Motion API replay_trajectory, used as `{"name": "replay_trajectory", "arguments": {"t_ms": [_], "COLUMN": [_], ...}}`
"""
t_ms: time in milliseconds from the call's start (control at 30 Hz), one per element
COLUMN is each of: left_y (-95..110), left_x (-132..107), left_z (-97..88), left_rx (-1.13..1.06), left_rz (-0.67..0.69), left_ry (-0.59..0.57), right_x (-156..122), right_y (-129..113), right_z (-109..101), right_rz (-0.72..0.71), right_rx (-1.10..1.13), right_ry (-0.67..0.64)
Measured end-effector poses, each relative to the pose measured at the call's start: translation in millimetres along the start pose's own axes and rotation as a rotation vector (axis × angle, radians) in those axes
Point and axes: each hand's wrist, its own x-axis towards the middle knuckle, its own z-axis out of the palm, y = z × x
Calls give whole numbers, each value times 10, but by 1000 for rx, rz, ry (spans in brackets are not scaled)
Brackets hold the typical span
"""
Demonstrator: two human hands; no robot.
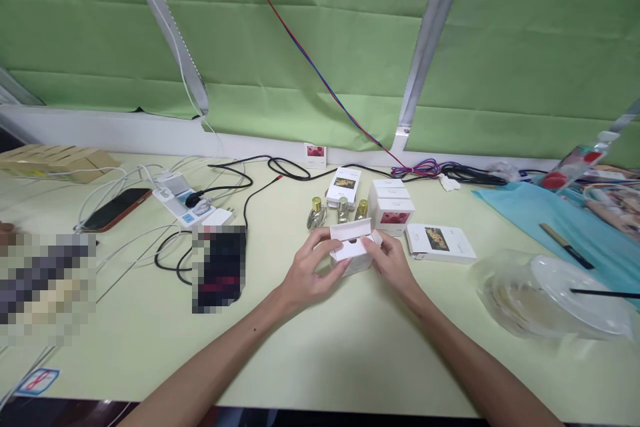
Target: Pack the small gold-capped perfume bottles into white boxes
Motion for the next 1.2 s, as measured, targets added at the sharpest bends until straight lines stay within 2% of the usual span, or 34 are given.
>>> {"name": "replay_trajectory", "arguments": {"t_ms": [500,933,1200], "left_y": [12,-1,-19], "left_x": [17,37,40], "left_z": [-21,-35,-45], "left_rx": [-21,-29,-22], "left_rz": [-19,-47,-75], "left_ry": [-41,-35,-32], "right_x": [33,-15,-26], "right_y": [-37,67,104], "right_z": [9,41,20], "right_rz": [13,29,-65], "right_rx": [-19,10,22], "right_ry": [26,61,211]}}
